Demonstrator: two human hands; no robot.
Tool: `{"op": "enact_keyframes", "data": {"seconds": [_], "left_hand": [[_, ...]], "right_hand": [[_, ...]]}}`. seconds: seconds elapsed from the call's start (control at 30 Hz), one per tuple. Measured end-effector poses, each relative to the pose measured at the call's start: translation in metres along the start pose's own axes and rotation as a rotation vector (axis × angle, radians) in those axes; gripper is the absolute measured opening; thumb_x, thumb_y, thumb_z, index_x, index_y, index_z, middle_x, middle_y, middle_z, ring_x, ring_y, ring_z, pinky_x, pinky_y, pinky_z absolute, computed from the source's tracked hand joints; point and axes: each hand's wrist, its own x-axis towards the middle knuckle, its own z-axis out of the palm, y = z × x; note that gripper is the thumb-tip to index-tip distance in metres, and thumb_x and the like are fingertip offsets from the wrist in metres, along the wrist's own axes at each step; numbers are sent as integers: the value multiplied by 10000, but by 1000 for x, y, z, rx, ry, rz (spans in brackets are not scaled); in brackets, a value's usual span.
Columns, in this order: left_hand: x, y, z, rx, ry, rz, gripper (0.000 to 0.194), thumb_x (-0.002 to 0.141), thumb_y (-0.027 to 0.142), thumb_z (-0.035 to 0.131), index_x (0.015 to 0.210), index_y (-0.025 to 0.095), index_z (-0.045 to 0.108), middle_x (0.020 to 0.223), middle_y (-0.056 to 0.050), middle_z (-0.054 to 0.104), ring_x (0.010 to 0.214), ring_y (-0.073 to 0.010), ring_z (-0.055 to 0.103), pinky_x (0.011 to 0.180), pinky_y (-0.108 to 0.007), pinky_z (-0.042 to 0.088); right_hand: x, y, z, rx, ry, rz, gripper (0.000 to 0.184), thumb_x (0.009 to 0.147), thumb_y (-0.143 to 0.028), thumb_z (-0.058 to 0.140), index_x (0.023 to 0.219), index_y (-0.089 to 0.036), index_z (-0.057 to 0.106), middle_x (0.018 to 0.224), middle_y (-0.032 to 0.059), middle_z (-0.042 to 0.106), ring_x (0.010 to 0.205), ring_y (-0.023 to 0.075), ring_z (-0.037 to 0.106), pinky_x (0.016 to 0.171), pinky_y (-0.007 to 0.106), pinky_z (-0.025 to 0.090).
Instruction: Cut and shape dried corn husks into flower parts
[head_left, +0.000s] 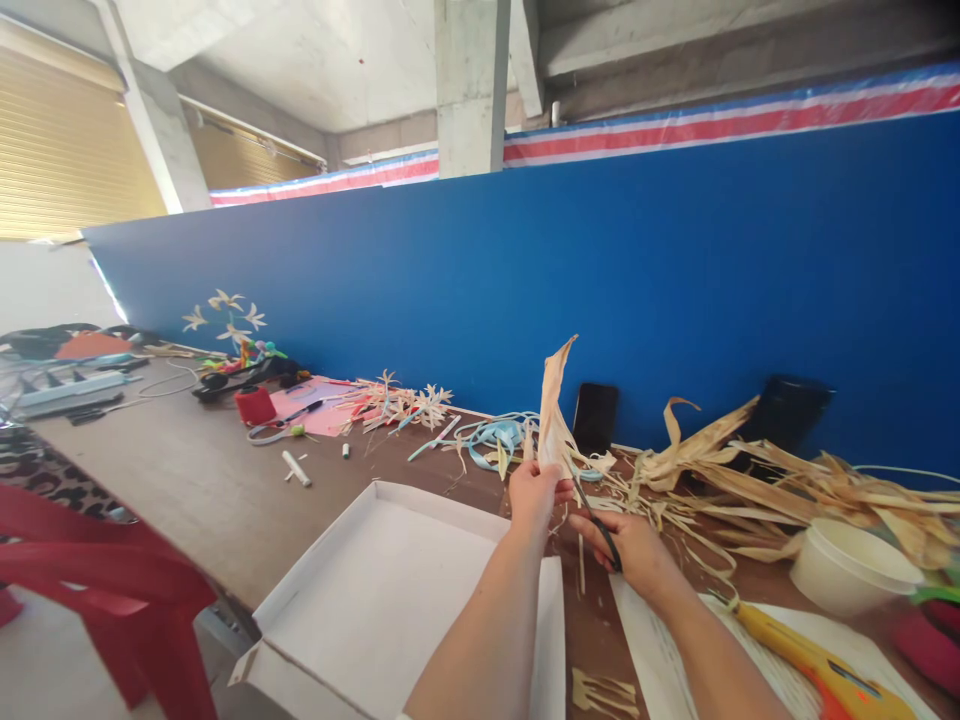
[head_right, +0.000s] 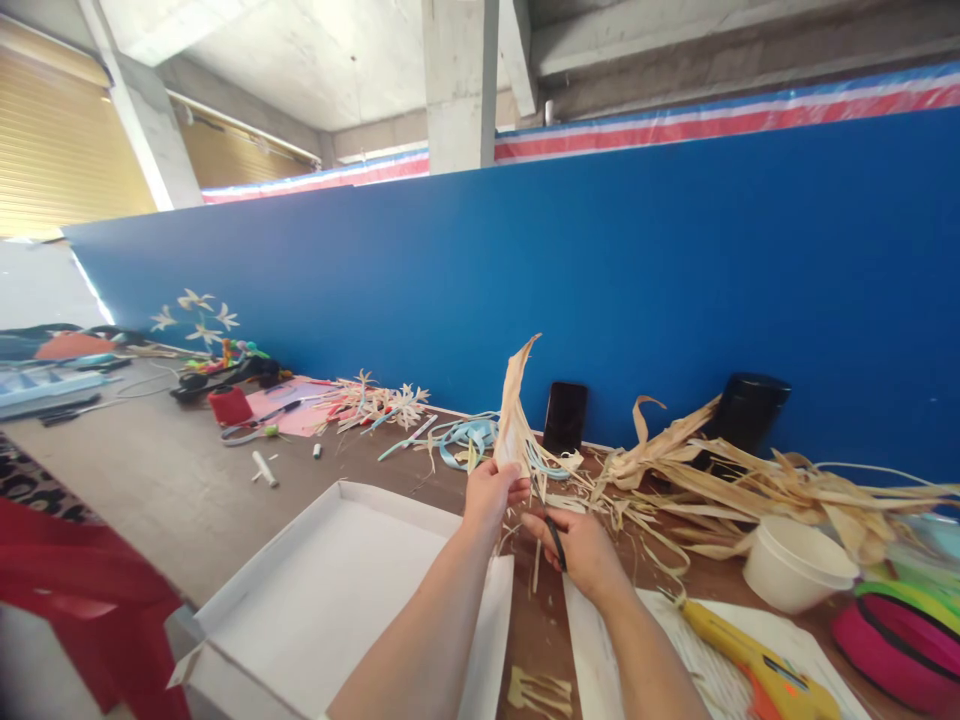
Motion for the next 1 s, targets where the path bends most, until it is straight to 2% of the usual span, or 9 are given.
{"op": "enact_keyframes", "data": {"seconds": [0.23,0.37,0.47,0.63,1.0], "left_hand": [[1,2,-3,140,8,-32,158,614,202,621,734,106,588,593,-45,595,513,-111,561,480,-196,442],[7,-2,-11,262,28,43,224,620,312,632,723,114,628,534,-9,553,459,-90,493,455,-193,387],[11,-4,-16,311,52,115,285,618,373,640,740,116,653,571,-24,585,528,-119,526,504,-208,401],[13,-6,-16,342,33,157,291,632,340,625,811,115,676,677,-58,638,615,-150,566,562,-223,420],[10,-8,-14,422,33,140,261,633,321,602,773,116,683,603,-38,609,526,-120,517,510,-208,392]], "right_hand": [[1,2,1,5,-2,1,409,702,-513,557,890,-173,686,396,-37,490,382,126,428,416,244,317],[1,1,1,10,4,37,422,696,-520,556,903,-176,687,397,-33,496,391,138,450,421,252,334],[1,2,2,23,-15,44,409,685,-498,580,915,-175,683,400,-35,503,397,139,456,430,253,337],[1,4,4,71,-30,57,399,687,-481,590,923,-170,676,418,-38,512,408,131,454,437,248,335],[-1,0,1,59,-21,44,390,694,-483,582,908,-171,673,410,-42,494,412,130,451,427,241,341]]}}
